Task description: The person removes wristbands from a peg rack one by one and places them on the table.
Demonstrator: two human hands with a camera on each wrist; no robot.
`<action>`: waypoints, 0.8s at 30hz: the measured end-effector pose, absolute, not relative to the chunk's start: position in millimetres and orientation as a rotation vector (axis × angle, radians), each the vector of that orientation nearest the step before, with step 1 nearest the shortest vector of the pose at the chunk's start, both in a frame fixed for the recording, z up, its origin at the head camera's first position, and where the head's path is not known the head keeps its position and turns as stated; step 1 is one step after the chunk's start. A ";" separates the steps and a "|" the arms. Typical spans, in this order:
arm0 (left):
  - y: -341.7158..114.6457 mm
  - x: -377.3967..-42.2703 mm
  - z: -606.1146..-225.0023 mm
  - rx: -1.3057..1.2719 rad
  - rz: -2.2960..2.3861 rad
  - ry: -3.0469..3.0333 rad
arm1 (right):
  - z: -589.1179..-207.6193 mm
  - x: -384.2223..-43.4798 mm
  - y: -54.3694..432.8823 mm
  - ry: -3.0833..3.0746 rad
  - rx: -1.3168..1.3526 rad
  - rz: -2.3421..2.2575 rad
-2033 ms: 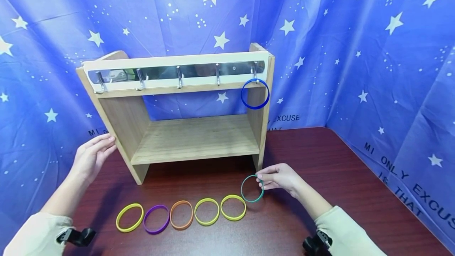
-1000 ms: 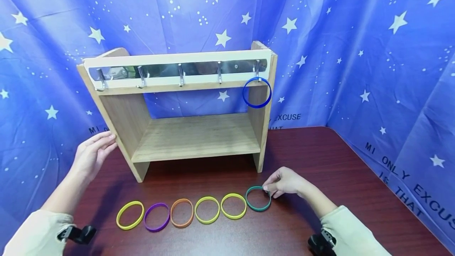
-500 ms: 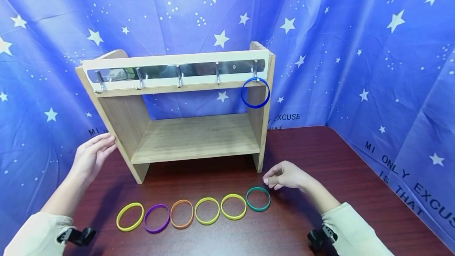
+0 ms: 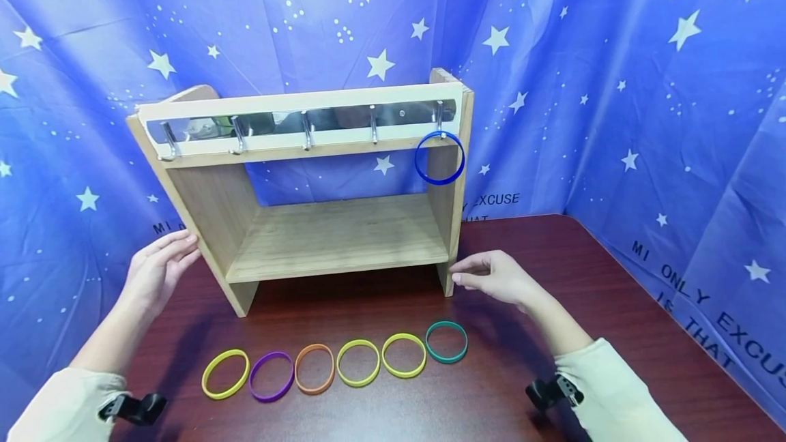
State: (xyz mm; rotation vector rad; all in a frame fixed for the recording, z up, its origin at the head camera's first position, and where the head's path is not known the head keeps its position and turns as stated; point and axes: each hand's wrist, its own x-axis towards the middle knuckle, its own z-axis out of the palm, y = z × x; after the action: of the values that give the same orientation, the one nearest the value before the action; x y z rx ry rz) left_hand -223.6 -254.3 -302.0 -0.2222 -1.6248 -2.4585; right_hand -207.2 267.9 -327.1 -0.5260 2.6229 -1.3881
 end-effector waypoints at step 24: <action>-254.2 -224.4 -302.0 -0.246 -2.458 -1.621 | -276.2 -210.4 237.3 2.382 -0.664 -2.205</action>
State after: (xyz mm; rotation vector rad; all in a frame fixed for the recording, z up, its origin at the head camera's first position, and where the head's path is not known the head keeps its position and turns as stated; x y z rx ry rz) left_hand -224.4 -254.2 -302.0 -0.2456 -1.6205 -2.4575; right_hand -210.4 237.3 -276.2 -0.6635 2.3819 -2.2046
